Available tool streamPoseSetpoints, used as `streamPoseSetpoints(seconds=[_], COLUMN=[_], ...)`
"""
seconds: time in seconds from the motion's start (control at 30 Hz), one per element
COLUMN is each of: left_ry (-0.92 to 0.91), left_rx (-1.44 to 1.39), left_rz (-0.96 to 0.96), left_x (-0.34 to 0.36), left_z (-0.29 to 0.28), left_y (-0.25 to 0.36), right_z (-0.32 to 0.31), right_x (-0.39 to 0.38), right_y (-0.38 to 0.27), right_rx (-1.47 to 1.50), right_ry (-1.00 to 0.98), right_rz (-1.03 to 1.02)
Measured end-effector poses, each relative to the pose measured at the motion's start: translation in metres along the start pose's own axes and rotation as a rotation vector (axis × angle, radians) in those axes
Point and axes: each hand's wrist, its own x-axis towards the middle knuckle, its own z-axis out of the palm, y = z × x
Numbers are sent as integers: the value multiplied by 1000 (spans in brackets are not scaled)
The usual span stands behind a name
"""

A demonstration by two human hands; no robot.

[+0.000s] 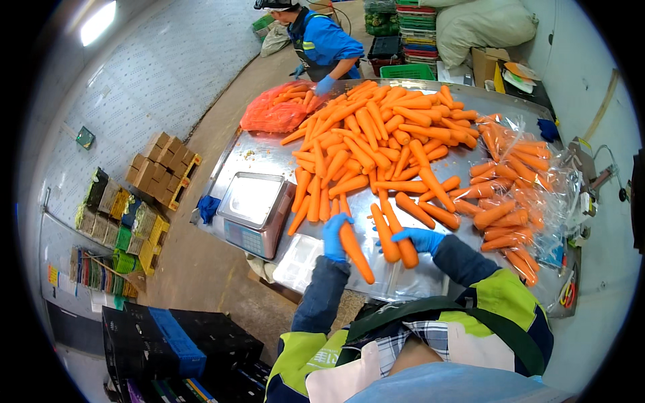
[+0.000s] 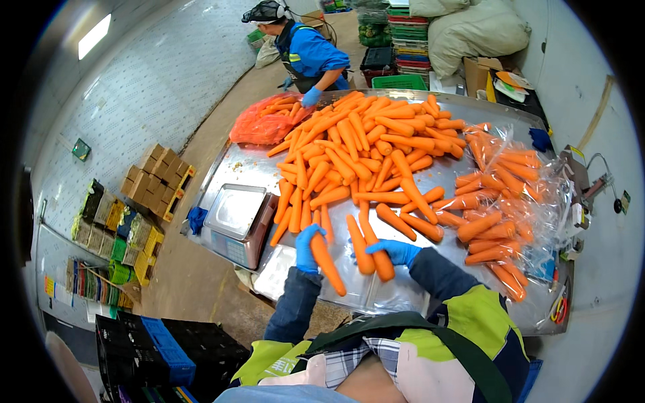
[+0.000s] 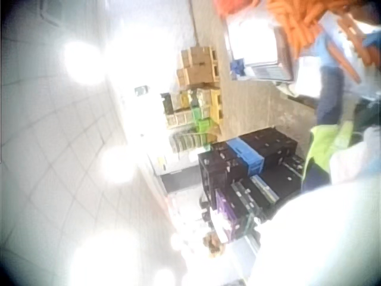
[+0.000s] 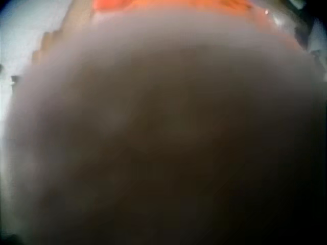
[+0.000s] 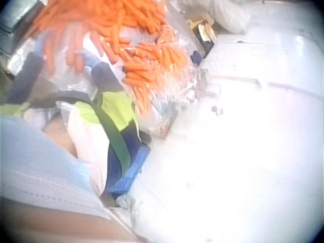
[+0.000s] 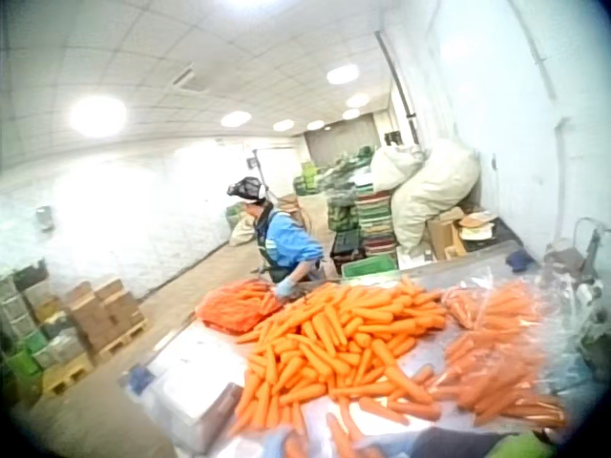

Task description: The person sorts carrots into plastic bags by weight, placing them on a digital scale and then into bags on a metal table.

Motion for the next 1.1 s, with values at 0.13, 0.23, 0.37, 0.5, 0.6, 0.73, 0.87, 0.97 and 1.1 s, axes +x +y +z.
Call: streamPoseSetpoints(seconds=[0.13,0.23,0.37,0.5,0.6,0.73,0.87,0.97,1.1], left_ry=[-54,-63,27,-203,-697,-712,-338,-160,-91], left_rx=[-59,51,178,233,163,182,137,238,314], left_rz=[-80,-93,-15,44,-291,-306,-196,16,105], left_x=[-8,-14,-17,-31,-41,-61,-77,-74,-71], left_z=[59,74,82,106,112,108,108,113,122], left_y=[-62,-110,-173,-159,-106,-113,-135,-148,-153], right_z=[14,43,32,36,64,64,42,54,53], right_x=[-39,-67,-100,-128,-156,-161,-155,-145,-146], right_y=[55,61,95,95,82,97,122,113,104], right_rx=[34,319,117,244,435,535,628,349,23], right_ry=[203,245,361,369,206,127,186,295,411], right_rz=[1,-75,-38,0,-25,14,75,52,-25])
